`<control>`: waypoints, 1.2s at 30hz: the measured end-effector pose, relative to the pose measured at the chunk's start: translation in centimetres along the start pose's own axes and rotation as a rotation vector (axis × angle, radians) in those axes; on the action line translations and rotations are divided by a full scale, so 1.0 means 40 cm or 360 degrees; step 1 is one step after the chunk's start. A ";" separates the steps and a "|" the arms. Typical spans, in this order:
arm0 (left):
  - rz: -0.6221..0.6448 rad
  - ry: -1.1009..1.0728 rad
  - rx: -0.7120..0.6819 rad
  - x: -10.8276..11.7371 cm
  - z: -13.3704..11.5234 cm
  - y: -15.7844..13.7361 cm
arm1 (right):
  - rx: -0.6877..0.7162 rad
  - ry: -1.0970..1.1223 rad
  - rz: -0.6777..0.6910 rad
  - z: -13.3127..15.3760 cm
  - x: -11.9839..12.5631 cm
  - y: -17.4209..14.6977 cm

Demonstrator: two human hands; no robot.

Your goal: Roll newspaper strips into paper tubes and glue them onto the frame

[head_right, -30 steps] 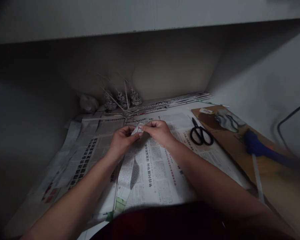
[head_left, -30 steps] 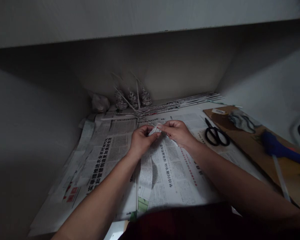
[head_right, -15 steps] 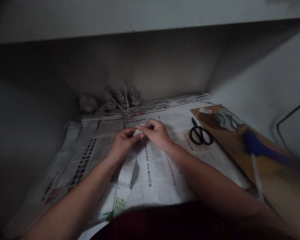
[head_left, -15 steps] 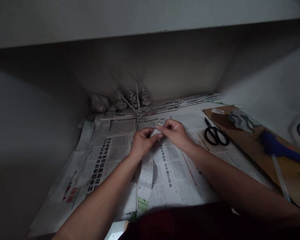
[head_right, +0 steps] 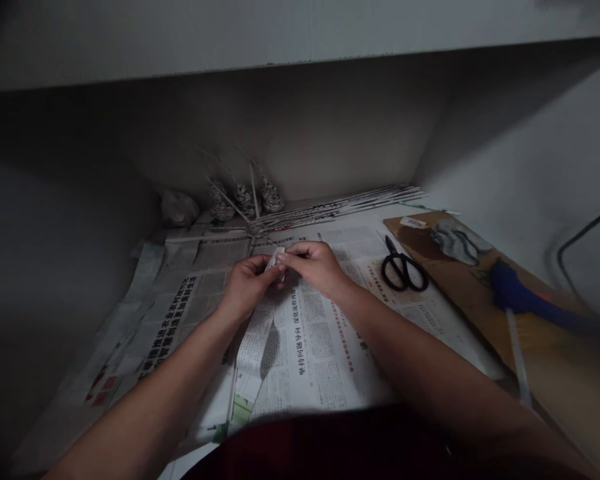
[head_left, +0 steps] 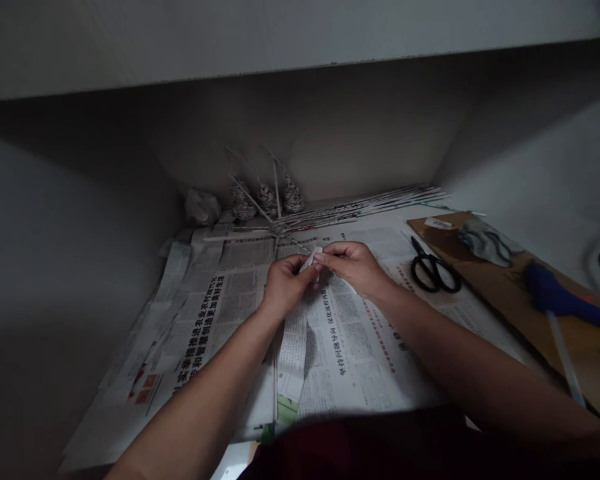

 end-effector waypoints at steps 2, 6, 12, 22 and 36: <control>-0.0016 0.0106 -0.0081 -0.002 -0.010 -0.002 | 0.0006 0.0034 -0.0047 0.002 0.003 -0.001; -0.0077 0.0212 -0.0139 -0.005 -0.030 -0.008 | -0.0006 0.0084 -0.0084 0.009 0.004 -0.003; -0.0072 0.0143 -0.0065 -0.020 -0.040 -0.019 | 0.0019 0.0155 -0.0066 0.021 0.002 -0.007; 0.0083 0.0061 -0.0141 -0.056 -0.053 -0.026 | -0.0054 0.0217 -0.0043 0.032 0.000 -0.014; 0.0051 0.0058 -0.0098 -0.042 -0.043 -0.019 | -0.0088 0.0172 0.0041 0.041 -0.008 -0.015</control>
Point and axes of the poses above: each hand's wrist, its own y-axis towards the middle knuckle, its own x-axis out of the back of the hand, z = x × y, the point moved 8 cm from there along y, towards the middle knuckle, and after that the axes turned 5 degrees about -x, right-handed, at the moved point
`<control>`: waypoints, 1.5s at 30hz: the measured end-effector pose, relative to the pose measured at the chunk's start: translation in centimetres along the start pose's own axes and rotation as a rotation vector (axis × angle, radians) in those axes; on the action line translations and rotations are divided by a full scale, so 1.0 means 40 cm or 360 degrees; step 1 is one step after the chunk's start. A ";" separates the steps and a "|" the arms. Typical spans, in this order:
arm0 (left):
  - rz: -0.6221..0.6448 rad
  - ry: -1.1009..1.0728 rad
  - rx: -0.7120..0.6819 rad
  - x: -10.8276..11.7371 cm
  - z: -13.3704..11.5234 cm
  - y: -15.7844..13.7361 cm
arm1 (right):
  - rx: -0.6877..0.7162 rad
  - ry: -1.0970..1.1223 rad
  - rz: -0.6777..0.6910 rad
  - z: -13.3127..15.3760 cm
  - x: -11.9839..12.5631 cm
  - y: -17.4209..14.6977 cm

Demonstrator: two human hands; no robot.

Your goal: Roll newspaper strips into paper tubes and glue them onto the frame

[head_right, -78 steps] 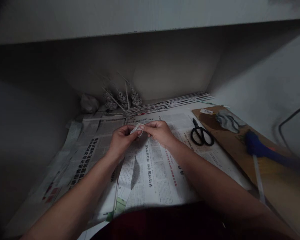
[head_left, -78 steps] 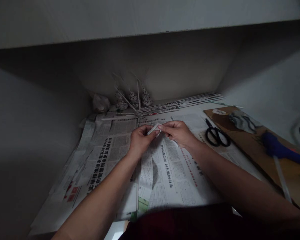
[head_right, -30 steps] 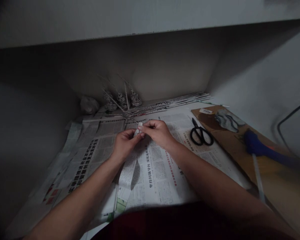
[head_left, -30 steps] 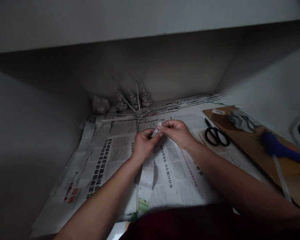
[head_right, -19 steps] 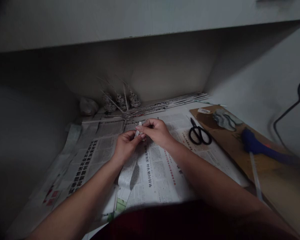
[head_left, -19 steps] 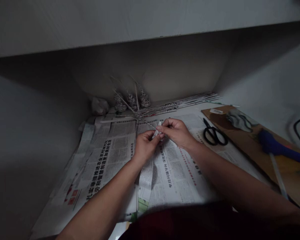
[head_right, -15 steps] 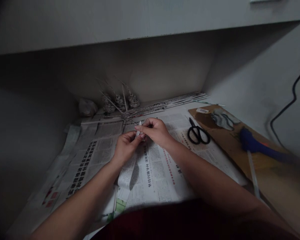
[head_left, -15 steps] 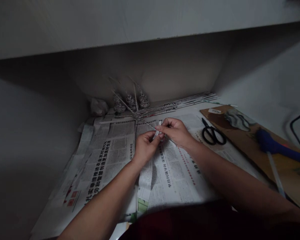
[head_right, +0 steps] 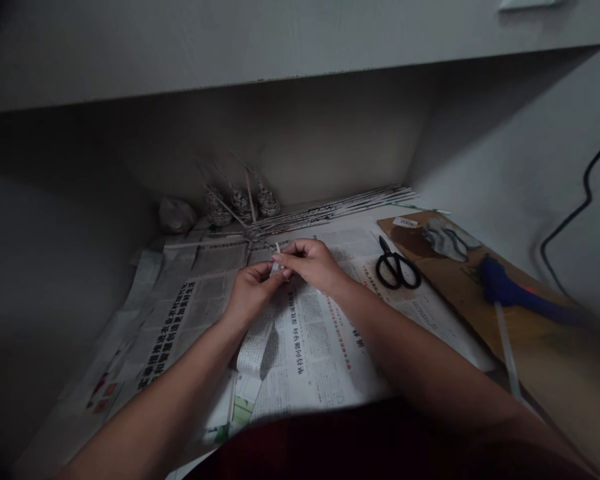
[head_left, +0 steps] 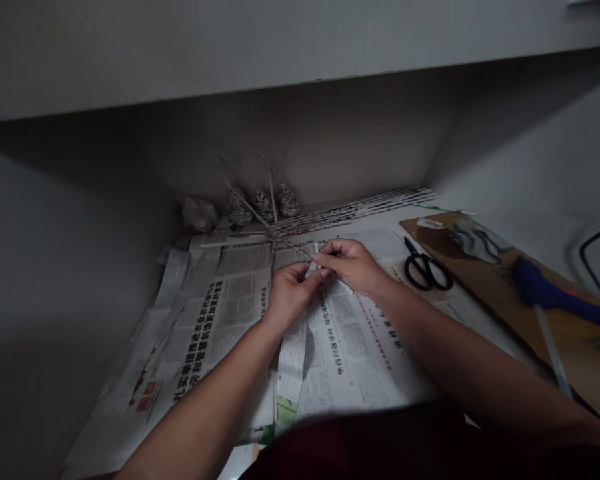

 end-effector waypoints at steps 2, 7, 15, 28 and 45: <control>0.0016 -0.0029 0.0023 -0.006 0.004 -0.001 | -0.0009 0.0009 -0.0008 -0.002 -0.001 0.000; 0.0055 -0.0264 0.0106 -0.027 0.007 -0.004 | -0.0056 0.0005 0.0030 -0.002 0.000 -0.002; 0.0056 -0.0179 0.0070 -0.026 0.003 0.001 | -0.0020 -0.0121 0.0110 0.000 0.001 0.004; 0.0141 -0.0300 0.0194 -0.046 0.018 0.005 | -0.0063 0.0027 0.0118 0.012 0.007 0.004; 0.0238 -0.0320 0.0260 -0.070 0.022 0.035 | -0.0080 0.0005 0.0101 -0.006 0.033 0.021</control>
Point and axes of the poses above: each hand's wrist, its own y-axis towards the middle knuckle, its own x-axis out of the back of the hand, z = x × y, the point moved 8 cm from there along y, towards the middle knuckle, and after that the axes turned 5 degrees about -x, right-handed, at the moved point
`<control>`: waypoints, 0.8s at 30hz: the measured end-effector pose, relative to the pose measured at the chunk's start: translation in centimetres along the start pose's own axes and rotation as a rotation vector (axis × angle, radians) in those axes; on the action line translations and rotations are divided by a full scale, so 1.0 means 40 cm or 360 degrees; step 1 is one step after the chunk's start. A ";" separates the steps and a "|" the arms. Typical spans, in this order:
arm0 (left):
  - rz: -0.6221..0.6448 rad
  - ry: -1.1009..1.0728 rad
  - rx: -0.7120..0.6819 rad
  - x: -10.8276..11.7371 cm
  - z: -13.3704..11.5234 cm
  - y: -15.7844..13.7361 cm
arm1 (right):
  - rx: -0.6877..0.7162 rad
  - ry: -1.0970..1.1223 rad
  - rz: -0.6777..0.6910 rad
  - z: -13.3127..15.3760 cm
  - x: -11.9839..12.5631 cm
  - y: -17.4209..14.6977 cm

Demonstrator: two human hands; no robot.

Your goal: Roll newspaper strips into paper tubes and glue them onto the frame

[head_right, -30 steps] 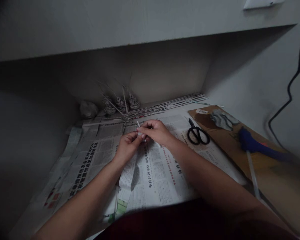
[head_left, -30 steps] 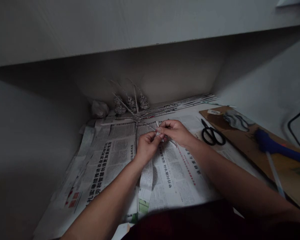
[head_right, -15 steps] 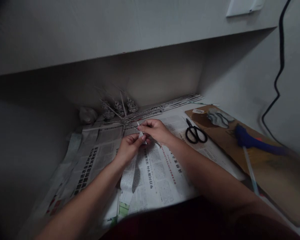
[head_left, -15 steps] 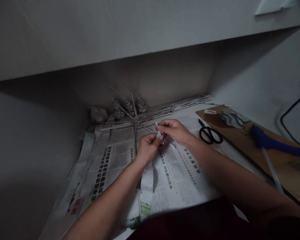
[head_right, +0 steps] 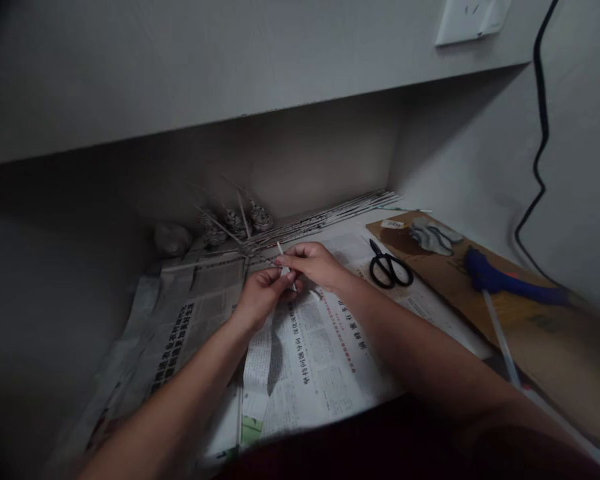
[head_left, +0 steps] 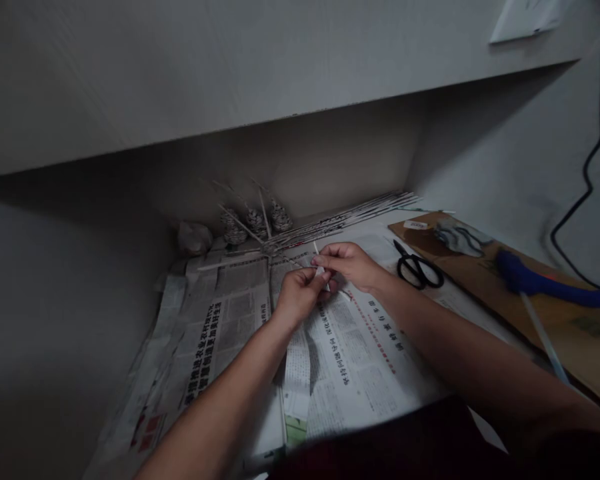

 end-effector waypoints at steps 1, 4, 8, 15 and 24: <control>0.0004 0.0010 -0.0003 0.000 0.002 0.003 | -0.0002 0.0026 -0.0060 0.000 0.008 0.001; 0.0037 0.0036 -0.0019 -0.005 0.005 0.009 | -0.0022 0.0086 -0.0180 -0.004 0.027 0.002; 0.0037 -0.0021 0.0006 -0.007 0.004 0.011 | -0.0098 0.0067 0.0031 -0.016 0.012 0.008; 0.0070 0.0005 0.0022 -0.007 0.018 0.007 | -0.0020 0.0224 -0.0221 -0.008 0.049 0.009; 0.0057 0.0062 -0.0003 -0.002 0.021 0.007 | -0.0067 0.0135 -0.0210 -0.010 0.049 0.008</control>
Point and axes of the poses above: each hand's wrist, its own y-axis towards the middle knuckle, its own x-axis out of the back of the hand, z = x × y, the point moved 8 cm from there along y, towards the middle knuckle, and after that the axes turned 5 degrees about -x, right-handed, at the moved point
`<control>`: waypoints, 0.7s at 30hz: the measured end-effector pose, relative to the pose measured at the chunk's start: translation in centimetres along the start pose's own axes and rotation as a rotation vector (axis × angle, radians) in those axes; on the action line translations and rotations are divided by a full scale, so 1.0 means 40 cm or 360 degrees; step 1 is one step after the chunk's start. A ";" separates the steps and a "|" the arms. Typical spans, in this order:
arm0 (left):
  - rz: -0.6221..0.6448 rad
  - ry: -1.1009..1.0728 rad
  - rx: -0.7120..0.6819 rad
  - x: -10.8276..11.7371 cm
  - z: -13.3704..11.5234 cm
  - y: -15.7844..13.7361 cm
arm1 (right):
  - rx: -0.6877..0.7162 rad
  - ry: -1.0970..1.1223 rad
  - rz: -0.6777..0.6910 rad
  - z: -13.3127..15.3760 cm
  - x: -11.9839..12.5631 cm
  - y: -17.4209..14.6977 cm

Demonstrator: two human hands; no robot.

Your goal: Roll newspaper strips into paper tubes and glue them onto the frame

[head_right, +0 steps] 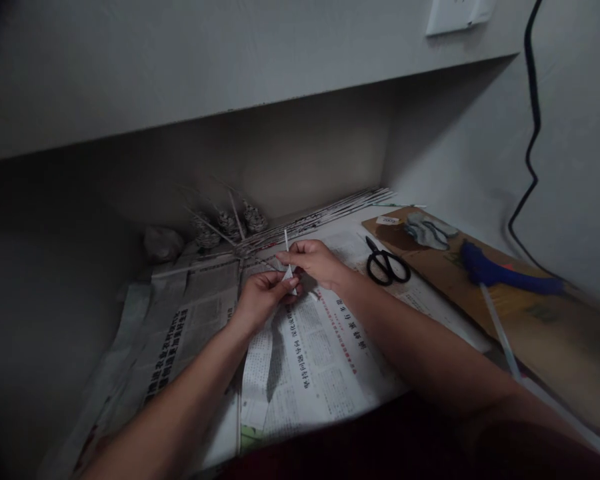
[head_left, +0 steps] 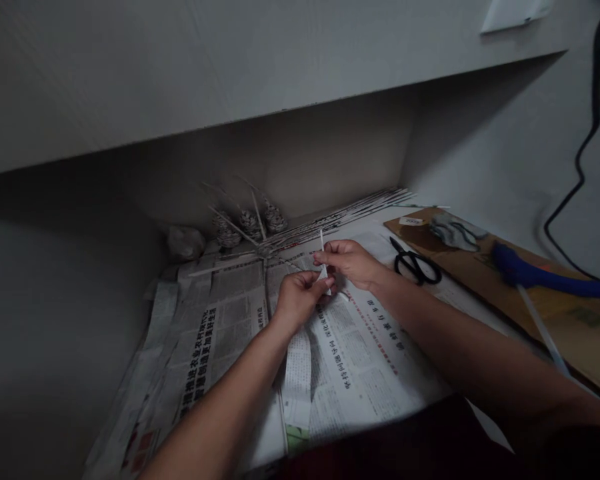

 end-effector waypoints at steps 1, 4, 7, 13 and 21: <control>-0.0001 0.0000 0.0004 0.001 0.000 0.000 | 0.0006 -0.0005 -0.0004 0.003 0.000 -0.001; -0.0042 -0.0061 0.0039 0.008 0.004 0.000 | -0.0025 -0.0104 0.0208 0.006 -0.024 -0.005; -0.0025 -0.0088 0.0053 0.005 0.005 0.000 | -0.0005 -0.0143 0.0240 0.008 -0.023 -0.005; -0.0016 -0.0071 0.0075 0.001 -0.004 -0.004 | -0.0016 -0.0043 0.0205 0.006 -0.012 0.001; 0.0014 -0.0085 0.0073 -0.006 -0.017 -0.010 | -0.0093 0.0108 0.0112 0.008 -0.008 -0.010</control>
Point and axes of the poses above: each hand's wrist, its own y-axis towards the middle knuckle, its own x-axis out of the back of the hand, z = x × y, the point moved 8 cm from there along y, towards the middle knuckle, and after that the axes turned 5 degrees about -x, right-handed, at the moved point
